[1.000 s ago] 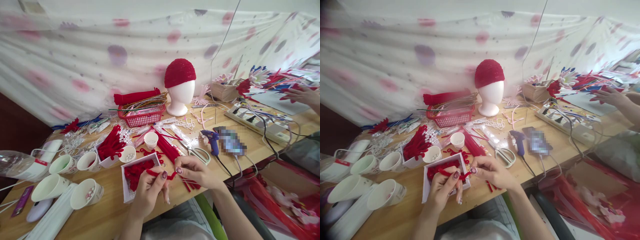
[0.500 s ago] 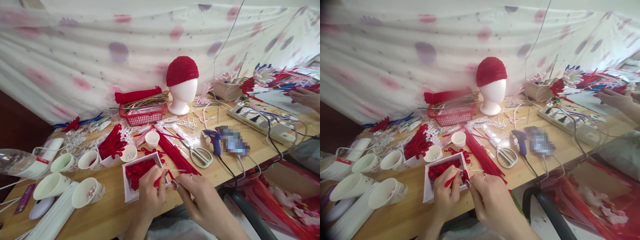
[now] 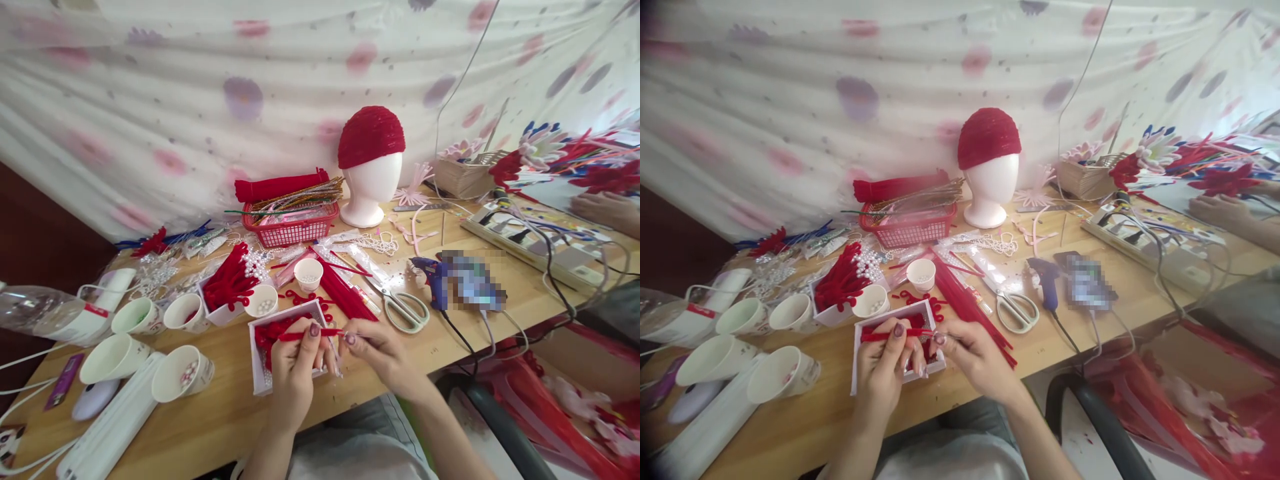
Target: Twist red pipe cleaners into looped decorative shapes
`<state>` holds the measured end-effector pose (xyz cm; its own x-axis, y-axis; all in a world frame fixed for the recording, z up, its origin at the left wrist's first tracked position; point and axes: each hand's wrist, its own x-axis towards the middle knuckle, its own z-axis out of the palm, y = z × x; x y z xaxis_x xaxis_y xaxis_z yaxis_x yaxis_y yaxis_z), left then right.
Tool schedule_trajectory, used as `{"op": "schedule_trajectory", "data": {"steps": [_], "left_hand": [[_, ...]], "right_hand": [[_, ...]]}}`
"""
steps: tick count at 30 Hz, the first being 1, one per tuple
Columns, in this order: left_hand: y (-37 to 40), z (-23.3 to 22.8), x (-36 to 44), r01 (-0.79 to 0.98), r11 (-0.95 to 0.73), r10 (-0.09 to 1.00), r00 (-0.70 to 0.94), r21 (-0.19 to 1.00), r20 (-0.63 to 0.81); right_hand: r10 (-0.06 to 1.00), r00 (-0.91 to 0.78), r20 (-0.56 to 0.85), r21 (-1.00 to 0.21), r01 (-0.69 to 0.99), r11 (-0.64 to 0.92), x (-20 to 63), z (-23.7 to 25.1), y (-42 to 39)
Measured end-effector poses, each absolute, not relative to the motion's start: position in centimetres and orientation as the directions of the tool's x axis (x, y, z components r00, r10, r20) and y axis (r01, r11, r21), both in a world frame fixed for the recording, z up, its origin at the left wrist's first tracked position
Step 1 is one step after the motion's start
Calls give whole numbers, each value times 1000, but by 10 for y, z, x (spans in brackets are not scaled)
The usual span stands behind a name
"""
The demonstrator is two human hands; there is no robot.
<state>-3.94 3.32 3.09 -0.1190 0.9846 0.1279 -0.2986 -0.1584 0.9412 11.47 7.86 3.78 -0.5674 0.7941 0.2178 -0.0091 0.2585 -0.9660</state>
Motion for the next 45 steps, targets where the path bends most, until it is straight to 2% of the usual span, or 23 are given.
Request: {"op": "schedule_trajectory", "data": {"steps": [2, 4, 6, 8, 10, 12, 14, 15, 16, 18, 20, 22, 24, 26, 27, 29, 31, 34, 38, 41, 45], "left_hand": [[35, 30, -38, -79, -226, 949, -244, 971, 201], [36, 30, -40, 235, -297, 895, -270, 926, 355], [37, 30, -43, 495, -369, 837, -191, 787, 513], [36, 31, -48, 599, -442, 807, -58, 668, 587], [34, 32, -54, 574, -510, 809, 67, 641, 584], [31, 34, -59, 444, -539, 833, 158, 716, 529], [26, 35, -62, 242, -465, 883, 190, 852, 428], [24, 36, -62, 126, -393, 912, 182, 911, 369], [22, 37, -60, 7, -311, 939, 158, 951, 306], [20, 37, -56, -192, -179, 979, 64, 965, 194], [21, 37, -50, -280, -146, 989, -67, 949, 132], [24, 36, -46, -186, -199, 967, -194, 962, 163], [27, 34, -44, 106, -299, 909, -270, 948, 317], [29, 30, -44, 435, -389, 823, -233, 812, 519], [29, 28, -44, 541, -418, 785, -189, 729, 590], [28, 23, -47, 624, -458, 746, -118, 633, 656], [26, 22, -50, 611, -489, 748, -72, 623, 659], [22, 27, -57, 547, -539, 790, 65, 640, 610], [15, 39, -63, 276, -469, 881, 214, 839, 422], [14, 38, -60, 46, -354, 932, 97, 934, 348], [20, 30, -53, -119, -229, 973, -64, 966, 223]], "right_hand": [[818, -537, 209, -953, 78, 294, 105, 30, 60], [832, -509, 220, -881, 262, 393, 102, 32, 43], [822, -499, 273, -738, 440, 512, 106, 43, 35], [785, -534, 314, -609, 521, 598, 115, 59, 37], [742, -614, 269, -602, 494, 627, 127, 76, 51], [689, -708, 154, -720, 397, 569, 139, 88, 73], [588, -808, 43, -859, 270, 434, 147, 91, 94], [520, -854, 20, -909, 201, 366, 148, 87, 103], [503, -864, 28, -944, 142, 296, 147, 82, 108], [559, -826, 66, -982, 44, 181, 140, 65, 110], [646, -759, 80, -993, -4, 118, 128, 47, 99], [714, -695, 89, -991, 13, 136, 116, 34, 81], [765, -639, 83, -977, 98, 188, 108, 29, 60], [799, -598, 68, -939, 232, 254, 106, 33, 42], [806, -589, 66, -906, 302, 295, 108, 38, 37], [805, -587, 81, -826, 412, 384, 115, 52, 34], [787, -604, 124, -769, 443, 461, 127, 68, 41], [728, -669, 152, -771, 380, 510, 144, 88, 66], [604, -795, 54, -867, 263, 423, 153, 90, 100], [576, -814, 80, -962, 87, 257, 145, 69, 107], [700, -703, 122, -992, -72, 100, 129, 39, 89]]}}
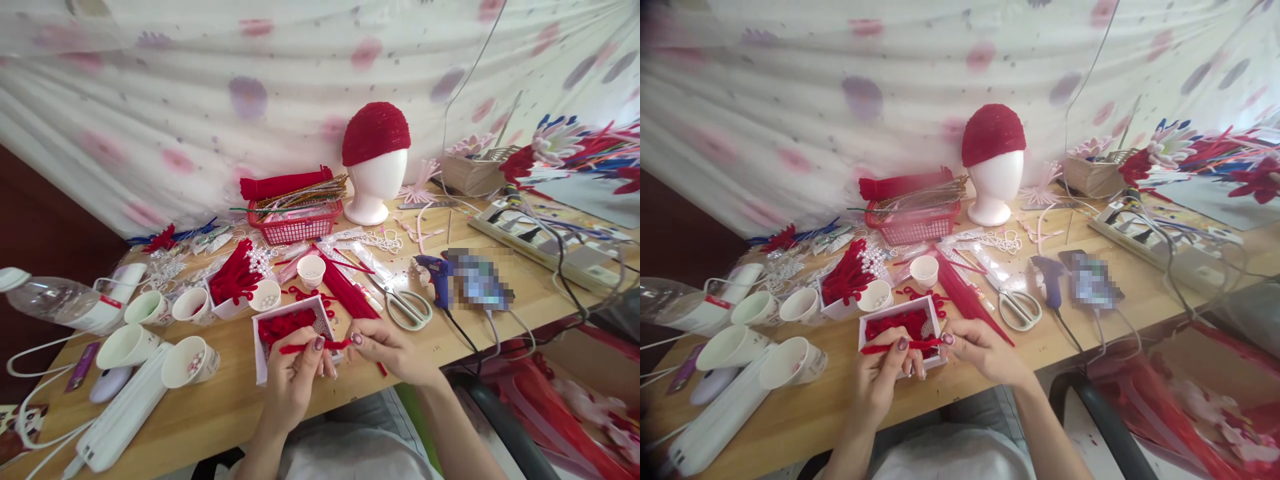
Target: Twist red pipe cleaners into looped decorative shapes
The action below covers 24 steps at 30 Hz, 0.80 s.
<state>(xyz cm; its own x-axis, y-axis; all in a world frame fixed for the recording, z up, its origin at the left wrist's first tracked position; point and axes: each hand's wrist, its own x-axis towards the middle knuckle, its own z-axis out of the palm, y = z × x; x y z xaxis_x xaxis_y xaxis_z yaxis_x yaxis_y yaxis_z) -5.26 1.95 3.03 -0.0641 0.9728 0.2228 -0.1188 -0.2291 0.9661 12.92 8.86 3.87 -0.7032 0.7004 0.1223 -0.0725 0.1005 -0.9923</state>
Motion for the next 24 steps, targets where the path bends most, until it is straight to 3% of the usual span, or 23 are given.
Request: {"op": "schedule_trajectory", "data": {"steps": [3, 6, 10, 13, 19, 24], "left_hand": [[24, 28, -49, -115, -190, 982, -33, 975, 187], [26, 28, -46, -117, -119, 992, 24, 986, 122], [27, 27, -43, -259, 67, 987, 159, 964, -26], [29, 24, -42, -303, 133, 967, 248, 944, -56], [31, 20, -37, -294, 33, 984, 177, 955, 20], [33, 19, -35, -139, -111, 994, -4, 984, 112]], "right_hand": [[753, -645, 134, -991, -100, 91, 125, 29, 74], [778, -605, 172, -980, -23, 199, 128, 29, 68], [807, -543, 232, -932, 112, 344, 134, 30, 68], [830, -488, 271, -916, 134, 378, 135, 28, 69], [814, -463, 351, -882, 128, 453, 126, 20, 71], [782, -585, 216, -869, 250, 427, 117, 24, 53]]}}
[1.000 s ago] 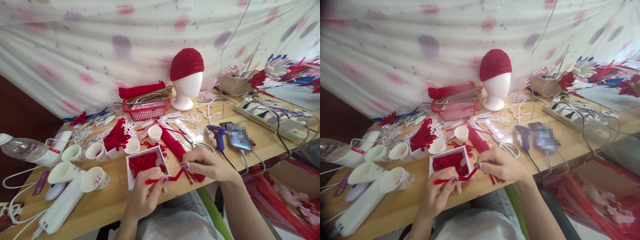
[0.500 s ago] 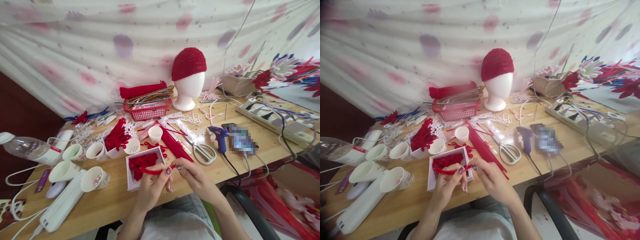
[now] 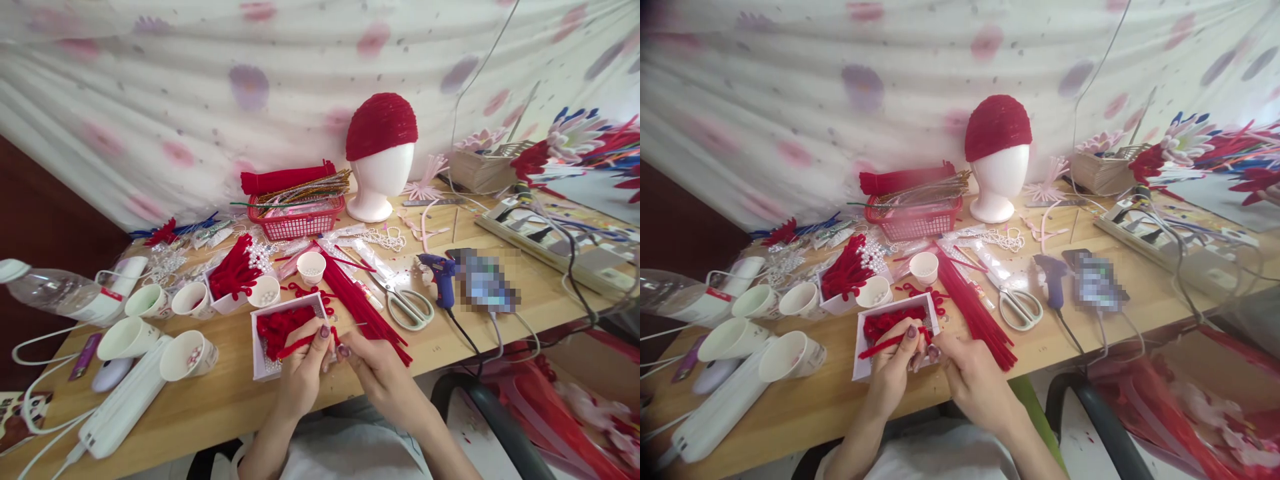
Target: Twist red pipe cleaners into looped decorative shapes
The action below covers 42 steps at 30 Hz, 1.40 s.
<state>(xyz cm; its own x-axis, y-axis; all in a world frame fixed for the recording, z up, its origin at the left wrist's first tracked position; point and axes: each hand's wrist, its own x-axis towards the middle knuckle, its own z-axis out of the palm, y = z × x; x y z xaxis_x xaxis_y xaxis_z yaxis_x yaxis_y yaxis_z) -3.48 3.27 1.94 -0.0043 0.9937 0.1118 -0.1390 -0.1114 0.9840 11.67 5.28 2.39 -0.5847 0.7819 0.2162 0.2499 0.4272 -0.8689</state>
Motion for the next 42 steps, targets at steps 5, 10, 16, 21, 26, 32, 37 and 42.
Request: {"op": "schedule_trajectory", "data": {"steps": [5, 10, 16, 21, 26, 32, 37, 42], "left_hand": [[37, 29, -42, 29, -144, 990, 14, 989, 143], [31, 32, -57, -36, -32, 953, 301, 999, 41], [28, 23, -54, -192, 0, 963, 266, 981, 52], [35, 23, -44, -103, -100, 995, -8, 990, 99], [35, 28, -47, 130, -190, 978, -67, 973, 199], [30, 38, -64, 121, -210, 929, 335, 970, 160], [30, 29, -58, -215, -75, 958, 254, 974, 130], [35, 27, -48, 112, -214, 972, -77, 970, 223]], "right_hand": [[761, -608, 225, -634, 502, 588, 123, 51, 44], [650, -708, 278, -687, 327, 650, 142, 80, 79], [636, -733, 242, -936, -3, 353, 134, 52, 100], [735, -660, 153, -944, 123, 307, 118, 23, 64], [765, -631, 130, -766, 426, 481, 124, 45, 48], [591, -782, 198, -731, 284, 620, 146, 82, 92], [625, -748, 225, -900, 86, 427, 135, 56, 109], [733, -659, 167, -892, 215, 397, 113, 33, 69]]}}
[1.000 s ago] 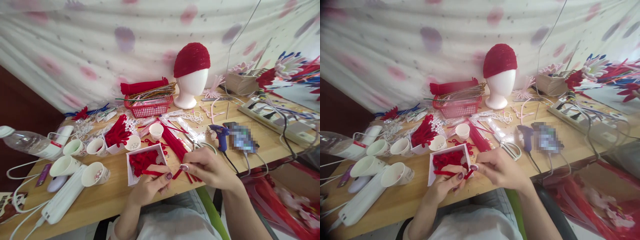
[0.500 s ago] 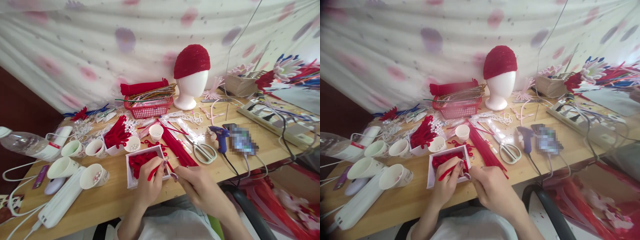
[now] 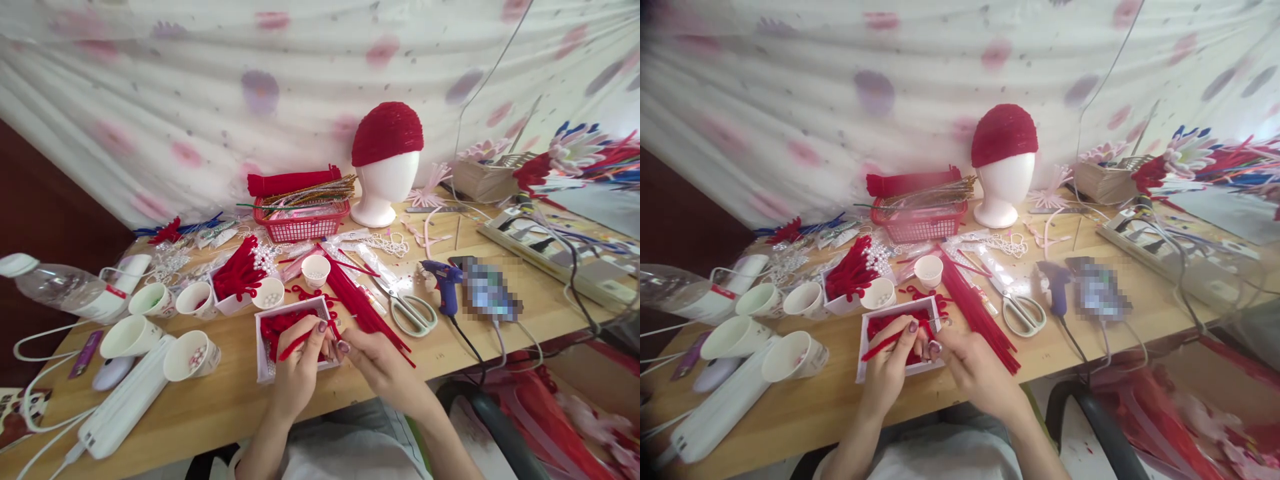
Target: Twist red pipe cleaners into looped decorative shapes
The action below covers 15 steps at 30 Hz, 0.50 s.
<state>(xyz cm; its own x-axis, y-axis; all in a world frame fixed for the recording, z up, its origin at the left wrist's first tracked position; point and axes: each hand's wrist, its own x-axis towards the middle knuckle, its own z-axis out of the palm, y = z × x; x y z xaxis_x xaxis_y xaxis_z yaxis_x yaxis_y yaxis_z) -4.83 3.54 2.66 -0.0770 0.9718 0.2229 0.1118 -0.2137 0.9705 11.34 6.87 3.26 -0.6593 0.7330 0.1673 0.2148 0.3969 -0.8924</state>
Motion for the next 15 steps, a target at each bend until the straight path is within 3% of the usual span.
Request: {"op": "schedule_trajectory", "data": {"steps": [3, 6, 8, 10, 12, 15], "left_hand": [[36, 33, -54, 370, -271, 952, -34, 889, 305], [32, 41, -65, 316, -308, 943, 226, 897, 244], [29, 44, -70, 171, -249, 909, 382, 953, 169], [26, 43, -71, -12, -130, 906, 404, 991, 123], [26, 39, -67, -130, -68, 942, 317, 989, 107], [29, 34, -57, -153, -92, 986, 121, 984, 111]], "right_hand": [[753, -642, 145, -723, 451, 523, 118, 51, 56], [649, -738, 186, -635, 414, 653, 134, 78, 71], [525, -831, 185, -730, 241, 639, 143, 88, 89], [451, -872, 189, -845, 90, 528, 146, 86, 103], [496, -839, 224, -905, 10, 425, 141, 73, 107], [642, -728, 239, -935, 5, 354, 127, 48, 89]]}}
